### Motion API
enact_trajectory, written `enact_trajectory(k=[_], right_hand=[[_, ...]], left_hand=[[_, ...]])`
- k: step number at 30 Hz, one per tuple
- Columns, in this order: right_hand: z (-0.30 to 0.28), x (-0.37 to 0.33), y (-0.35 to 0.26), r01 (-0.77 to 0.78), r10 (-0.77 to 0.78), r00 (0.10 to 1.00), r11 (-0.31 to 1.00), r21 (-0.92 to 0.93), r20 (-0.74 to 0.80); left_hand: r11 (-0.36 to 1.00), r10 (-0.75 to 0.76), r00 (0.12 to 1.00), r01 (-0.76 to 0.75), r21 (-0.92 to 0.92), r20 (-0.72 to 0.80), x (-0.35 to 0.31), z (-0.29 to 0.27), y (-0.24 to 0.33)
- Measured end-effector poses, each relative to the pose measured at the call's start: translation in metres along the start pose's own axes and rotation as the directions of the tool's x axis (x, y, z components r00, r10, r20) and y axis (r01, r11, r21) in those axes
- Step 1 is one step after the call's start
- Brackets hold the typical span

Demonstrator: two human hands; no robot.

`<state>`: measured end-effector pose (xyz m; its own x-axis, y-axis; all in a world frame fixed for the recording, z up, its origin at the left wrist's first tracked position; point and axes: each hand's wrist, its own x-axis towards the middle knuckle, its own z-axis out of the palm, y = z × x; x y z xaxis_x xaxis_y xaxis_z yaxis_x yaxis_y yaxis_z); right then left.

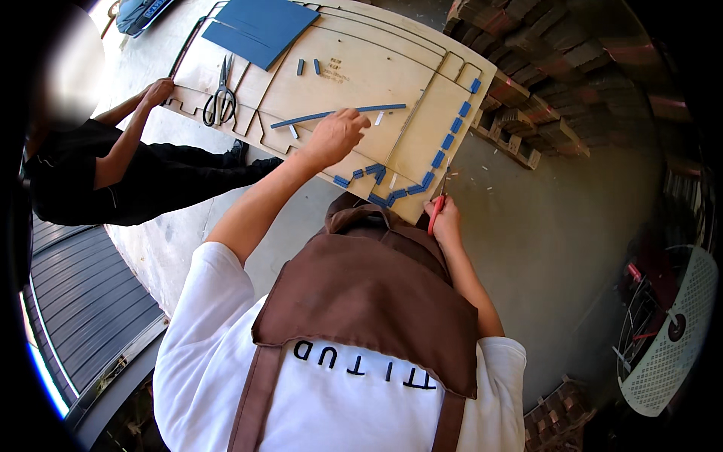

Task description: The person uses red-handled scissors to cut small blue foam pieces along a marked line on a large wooden board. A second person works nearby with a separate sheet of blue foam. The camera wearer repeatedly picks up foam strips, cuts them, and places the pieces on the board.

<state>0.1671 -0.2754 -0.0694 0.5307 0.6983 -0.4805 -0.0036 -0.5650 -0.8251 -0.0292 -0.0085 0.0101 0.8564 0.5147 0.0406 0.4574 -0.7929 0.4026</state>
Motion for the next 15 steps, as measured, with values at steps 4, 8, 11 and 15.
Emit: enact_trajectory(k=[4, 8, 11, 15], right_hand=[[-0.002, 0.005, 0.02, -0.009, 0.01, 0.999, 0.999, 0.038, -0.036], [-0.003, 0.002, 0.008, -0.05, 0.05, 0.999, 0.999, -0.012, -0.003], [-0.001, -0.001, 0.001, -0.05, 0.05, 0.999, 0.998, 0.029, 0.004], [-0.002, -0.001, -0.001, -0.039, 0.036, 0.999, 0.997, 0.065, 0.04]], left_hand=[[0.993, -0.103, 0.989, 0.108, 0.044, -0.106, 0.066, 0.032, -0.004], [0.979, -0.111, 0.993, 0.115, 0.169, -0.031, 0.077, 0.053, -0.013], [0.983, -0.166, 0.986, 0.167, 0.071, -0.007, 0.076, 0.045, -0.014], [0.976, -0.172, 0.982, 0.16, -0.144, -0.072, 0.031, 0.006, 0.009]])
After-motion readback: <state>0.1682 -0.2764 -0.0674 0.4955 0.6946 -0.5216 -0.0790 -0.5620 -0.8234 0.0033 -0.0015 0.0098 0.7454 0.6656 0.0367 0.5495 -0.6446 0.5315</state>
